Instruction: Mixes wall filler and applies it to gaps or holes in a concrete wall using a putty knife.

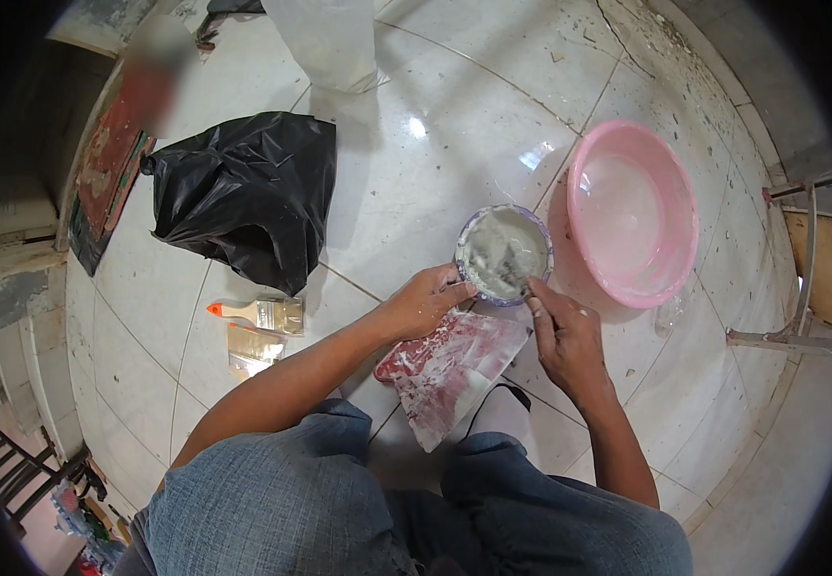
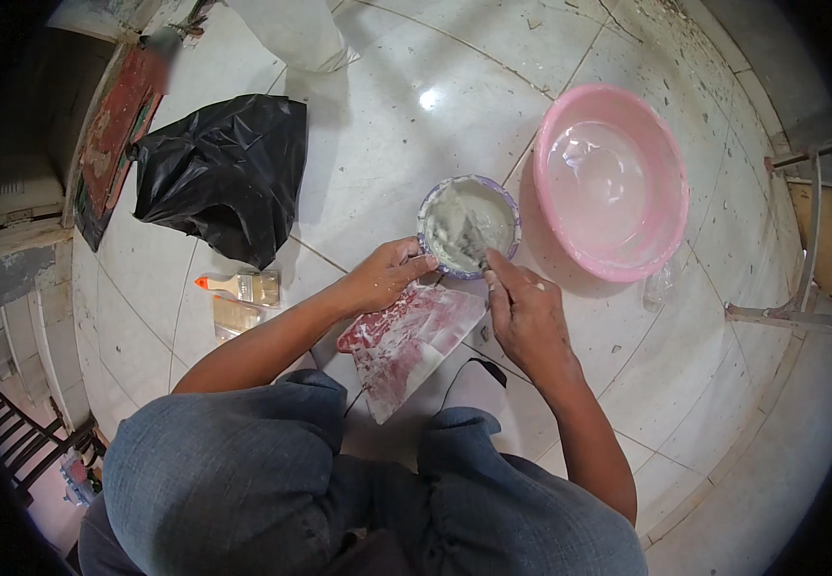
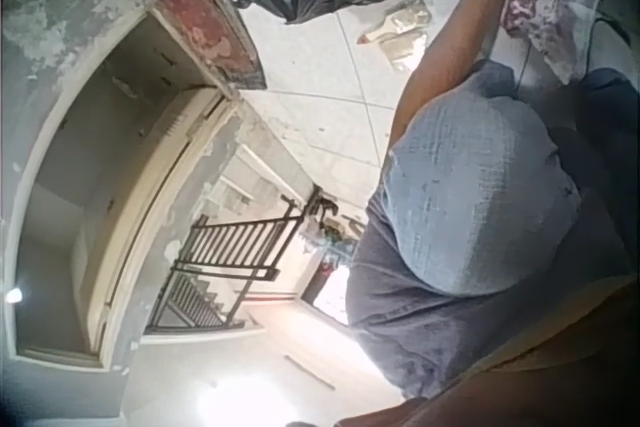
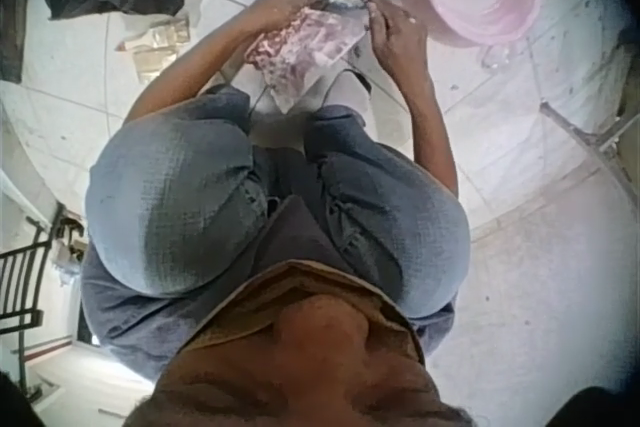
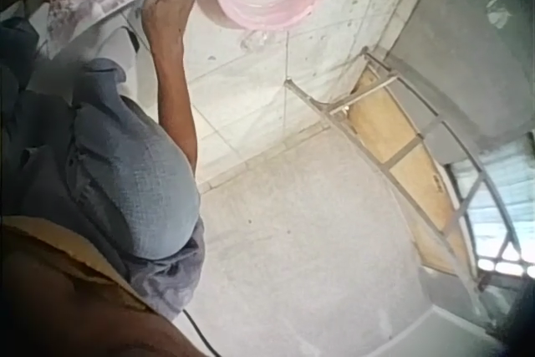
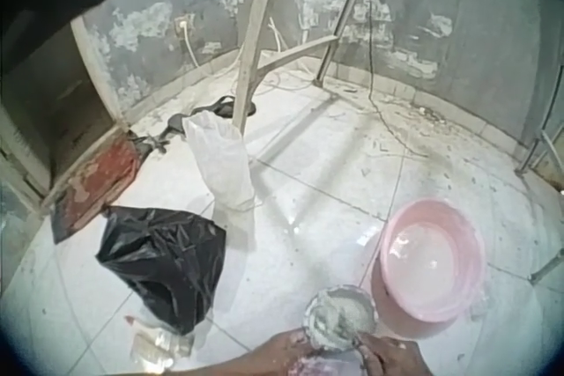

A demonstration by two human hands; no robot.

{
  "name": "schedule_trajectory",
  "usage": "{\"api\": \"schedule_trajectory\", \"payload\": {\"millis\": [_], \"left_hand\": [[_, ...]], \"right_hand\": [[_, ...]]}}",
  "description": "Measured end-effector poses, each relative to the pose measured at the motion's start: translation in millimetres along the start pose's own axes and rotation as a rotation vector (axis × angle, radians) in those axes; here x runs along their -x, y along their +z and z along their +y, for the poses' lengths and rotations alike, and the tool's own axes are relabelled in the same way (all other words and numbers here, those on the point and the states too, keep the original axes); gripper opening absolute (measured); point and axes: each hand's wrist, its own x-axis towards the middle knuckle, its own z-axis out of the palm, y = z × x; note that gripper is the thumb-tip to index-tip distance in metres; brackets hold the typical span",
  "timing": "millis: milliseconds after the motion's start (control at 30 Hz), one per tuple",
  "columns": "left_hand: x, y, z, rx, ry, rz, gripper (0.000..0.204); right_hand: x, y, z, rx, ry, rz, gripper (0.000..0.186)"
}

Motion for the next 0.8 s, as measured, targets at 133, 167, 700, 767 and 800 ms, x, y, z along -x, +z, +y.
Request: {"api": "schedule_trajectory", "payload": {"millis": [133, 167, 700, 767, 800], "left_hand": [[0.5, 0.3, 4.0, -0.084, -0.036, 0.023, 0.043], [0.4, 1.7, -0.5, -0.053, 0.009, 0.041, 0.043], [-1.2, 4.7, -2.1, -0.018, 0.029, 0.069, 0.041], [0.8, 2.8, 3.4, -0.041, 0.011, 0.063, 0.041], [1.5, 1.9, 4.6, -0.063, -0.006, 0.053, 0.041]], "right_hand": [[3.7, -9.3, 9.4, 0.161, 0.022, -0.132, 0.033], [4.3, -12.1, 10.1, 0.202, 0.032, -0.139, 0.034], [6.9, -30.5, 4.8, 0.226, 0.06, -0.187, 0.025], [8.0, -29.7, 6.9, 0.174, -0.026, -0.075, 0.025], [8.6, -29.2, 5.0, 0.17, -0.027, -0.076, 0.025]]}}
